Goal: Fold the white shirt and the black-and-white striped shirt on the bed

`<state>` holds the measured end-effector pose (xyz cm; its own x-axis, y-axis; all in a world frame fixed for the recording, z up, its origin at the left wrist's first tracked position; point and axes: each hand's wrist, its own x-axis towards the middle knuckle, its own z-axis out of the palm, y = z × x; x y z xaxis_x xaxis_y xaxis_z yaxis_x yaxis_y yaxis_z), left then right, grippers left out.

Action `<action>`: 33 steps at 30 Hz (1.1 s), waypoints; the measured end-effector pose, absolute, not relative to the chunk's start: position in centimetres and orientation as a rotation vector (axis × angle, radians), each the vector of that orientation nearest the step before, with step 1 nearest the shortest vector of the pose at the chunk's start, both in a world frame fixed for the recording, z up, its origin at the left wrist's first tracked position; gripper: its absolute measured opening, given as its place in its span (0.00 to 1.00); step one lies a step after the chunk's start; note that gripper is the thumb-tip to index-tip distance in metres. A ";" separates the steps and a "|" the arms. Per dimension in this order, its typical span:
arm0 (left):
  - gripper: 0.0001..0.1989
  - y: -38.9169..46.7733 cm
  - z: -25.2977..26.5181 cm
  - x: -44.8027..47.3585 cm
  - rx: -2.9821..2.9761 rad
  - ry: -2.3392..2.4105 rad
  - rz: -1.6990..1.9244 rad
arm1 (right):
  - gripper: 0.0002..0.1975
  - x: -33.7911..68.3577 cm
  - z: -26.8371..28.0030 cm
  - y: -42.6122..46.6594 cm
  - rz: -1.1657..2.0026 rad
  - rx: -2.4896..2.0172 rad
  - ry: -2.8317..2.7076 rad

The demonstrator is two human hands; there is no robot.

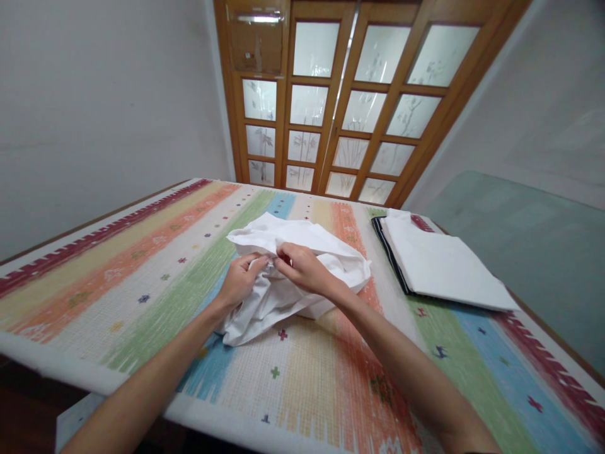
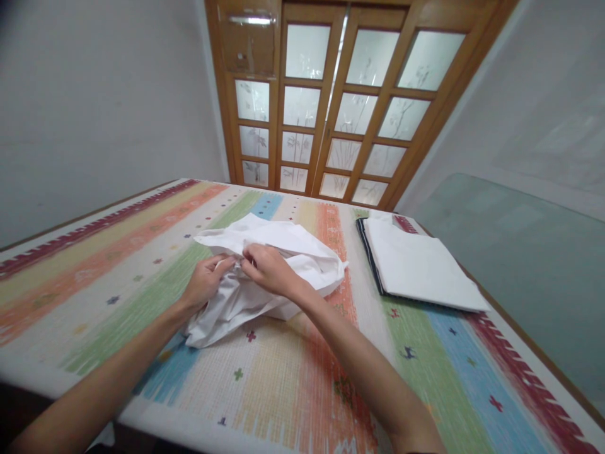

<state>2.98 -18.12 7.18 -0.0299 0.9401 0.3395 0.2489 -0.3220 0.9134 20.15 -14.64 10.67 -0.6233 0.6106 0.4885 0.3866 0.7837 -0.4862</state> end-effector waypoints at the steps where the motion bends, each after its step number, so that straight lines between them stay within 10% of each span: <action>1: 0.20 -18.3 7.4 2.9 1.641 1.259 1.374 | 0.06 20.1 10.7 -14.5 0.419 -0.772 -2.287; 17: 0.18 -17.5 13.3 -4.8 2.524 1.706 0.782 | 0.12 24.8 15.4 -7.9 0.763 -0.849 -1.926; 33: 0.17 -11.9 10.7 2.5 2.368 1.692 0.820 | 0.15 26.7 10.5 -5.4 -0.104 -1.647 -2.136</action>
<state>2.51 -11.90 10.68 0.2293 0.9055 0.3571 0.8416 -0.3687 0.3946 26.65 -5.42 10.46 -0.1948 0.9029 0.3832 0.9358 0.2881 -0.2031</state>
